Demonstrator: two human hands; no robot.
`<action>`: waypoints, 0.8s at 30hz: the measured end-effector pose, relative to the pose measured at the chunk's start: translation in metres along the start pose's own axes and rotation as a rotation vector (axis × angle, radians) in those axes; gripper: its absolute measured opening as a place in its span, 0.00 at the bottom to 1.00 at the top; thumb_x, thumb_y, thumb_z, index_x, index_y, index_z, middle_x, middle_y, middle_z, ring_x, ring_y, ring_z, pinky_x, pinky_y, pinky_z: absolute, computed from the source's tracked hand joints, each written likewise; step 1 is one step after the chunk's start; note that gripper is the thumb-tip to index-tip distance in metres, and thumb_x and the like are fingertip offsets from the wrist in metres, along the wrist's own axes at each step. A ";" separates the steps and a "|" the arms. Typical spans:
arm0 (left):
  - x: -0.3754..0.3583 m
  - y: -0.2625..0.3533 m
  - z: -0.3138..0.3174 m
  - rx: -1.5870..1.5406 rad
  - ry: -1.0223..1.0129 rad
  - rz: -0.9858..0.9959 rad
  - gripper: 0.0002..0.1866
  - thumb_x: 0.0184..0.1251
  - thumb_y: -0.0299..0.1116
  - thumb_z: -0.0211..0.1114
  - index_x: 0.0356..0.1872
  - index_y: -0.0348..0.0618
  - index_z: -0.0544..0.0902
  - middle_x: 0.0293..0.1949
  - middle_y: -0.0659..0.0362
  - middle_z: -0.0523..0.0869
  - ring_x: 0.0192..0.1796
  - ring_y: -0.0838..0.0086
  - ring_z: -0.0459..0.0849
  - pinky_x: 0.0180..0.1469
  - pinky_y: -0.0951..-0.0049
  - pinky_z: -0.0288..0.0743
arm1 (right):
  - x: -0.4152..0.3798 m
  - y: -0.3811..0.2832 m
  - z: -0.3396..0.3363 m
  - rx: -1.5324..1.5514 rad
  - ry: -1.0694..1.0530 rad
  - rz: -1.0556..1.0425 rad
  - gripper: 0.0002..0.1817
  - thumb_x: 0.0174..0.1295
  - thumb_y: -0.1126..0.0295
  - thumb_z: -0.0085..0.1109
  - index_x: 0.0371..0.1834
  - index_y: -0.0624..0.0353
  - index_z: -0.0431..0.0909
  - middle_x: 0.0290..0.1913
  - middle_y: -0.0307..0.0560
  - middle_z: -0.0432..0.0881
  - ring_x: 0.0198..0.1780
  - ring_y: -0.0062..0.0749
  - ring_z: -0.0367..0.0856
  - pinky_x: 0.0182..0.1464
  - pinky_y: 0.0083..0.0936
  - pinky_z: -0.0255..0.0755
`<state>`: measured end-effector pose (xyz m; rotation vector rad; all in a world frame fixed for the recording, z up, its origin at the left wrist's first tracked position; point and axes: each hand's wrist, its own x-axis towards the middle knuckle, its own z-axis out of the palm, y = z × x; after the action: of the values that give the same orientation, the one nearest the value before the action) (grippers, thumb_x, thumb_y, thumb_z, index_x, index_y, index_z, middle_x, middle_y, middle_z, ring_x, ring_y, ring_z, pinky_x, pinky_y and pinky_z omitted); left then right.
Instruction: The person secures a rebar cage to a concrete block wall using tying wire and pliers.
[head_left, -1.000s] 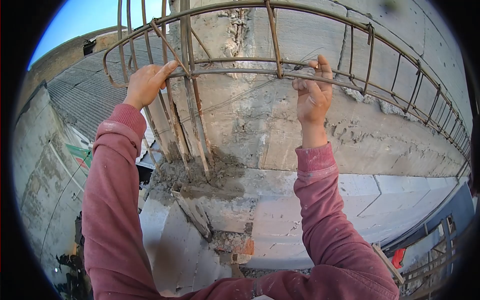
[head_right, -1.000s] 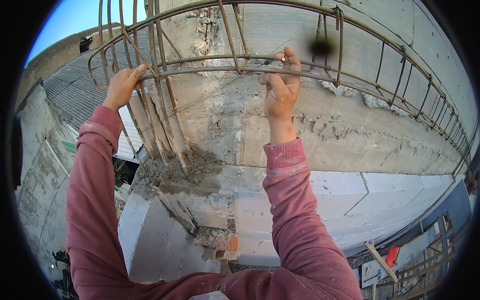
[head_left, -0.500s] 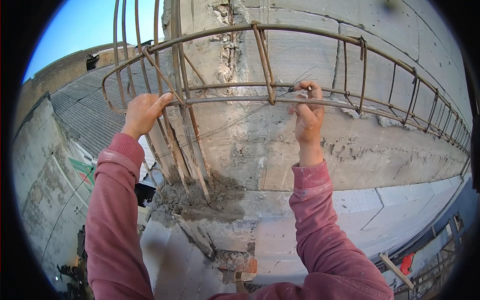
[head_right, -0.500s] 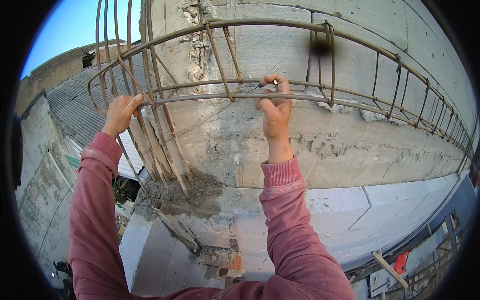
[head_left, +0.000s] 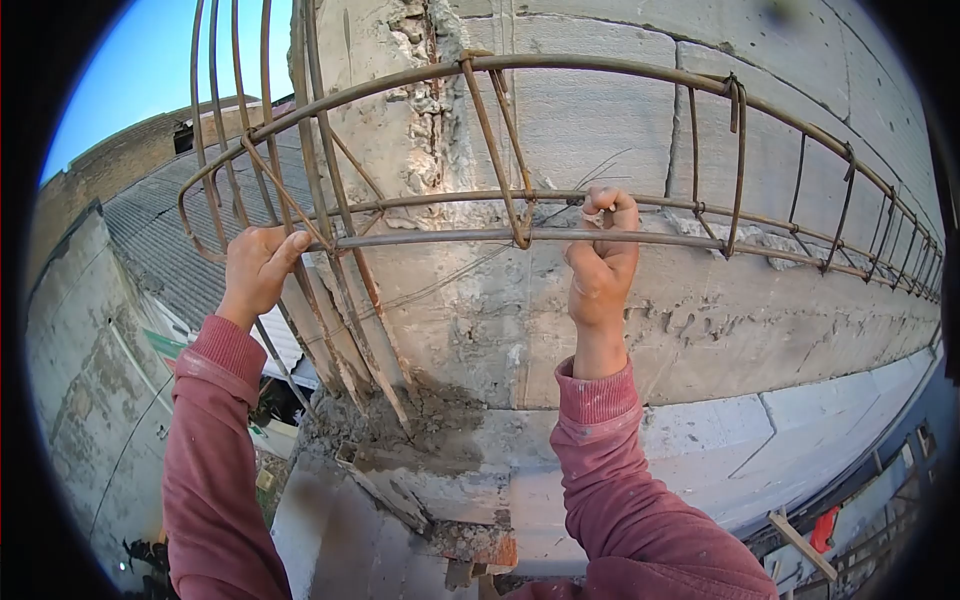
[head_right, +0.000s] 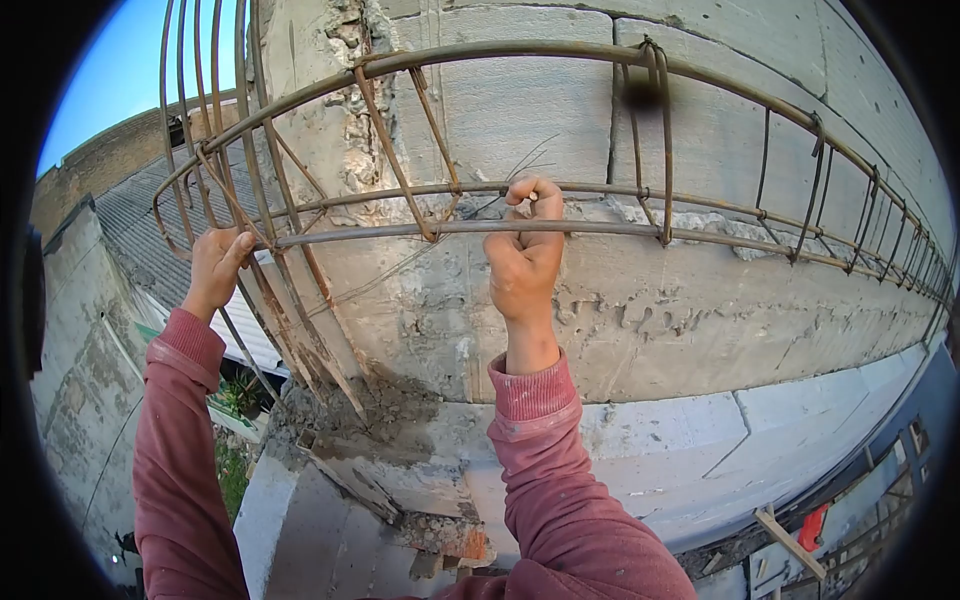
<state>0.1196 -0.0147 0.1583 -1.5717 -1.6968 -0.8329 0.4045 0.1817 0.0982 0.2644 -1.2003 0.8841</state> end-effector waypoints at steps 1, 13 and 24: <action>0.000 -0.001 0.001 0.006 -0.001 0.005 0.36 0.67 0.62 0.45 0.11 0.40 0.74 0.11 0.54 0.72 0.19 0.59 0.76 0.26 0.62 0.65 | 0.001 0.002 0.000 -0.011 0.007 -0.022 0.27 0.42 0.87 0.42 0.50 0.59 0.64 0.45 0.38 0.62 0.39 0.13 0.60 0.40 0.07 0.54; 0.000 -0.001 -0.003 0.049 -0.003 0.036 0.33 0.67 0.58 0.50 0.13 0.38 0.74 0.13 0.49 0.70 0.21 0.52 0.74 0.26 0.59 0.64 | 0.000 0.012 -0.003 -0.010 -0.008 -0.113 0.28 0.40 0.88 0.40 0.51 0.61 0.63 0.47 0.41 0.63 0.45 0.21 0.63 0.62 0.19 0.55; -0.004 -0.003 0.007 0.090 0.118 0.059 0.30 0.67 0.57 0.51 0.15 0.41 0.75 0.14 0.50 0.72 0.23 0.55 0.75 0.26 0.60 0.64 | -0.076 -0.068 -0.059 -0.926 0.022 -0.538 0.32 0.47 0.78 0.51 0.61 0.66 0.64 0.59 0.56 0.65 0.47 0.33 0.71 0.49 0.28 0.69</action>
<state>0.1164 -0.0112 0.1504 -1.4758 -1.5749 -0.7934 0.4872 0.1394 0.0262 -0.1776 -1.3081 -0.1734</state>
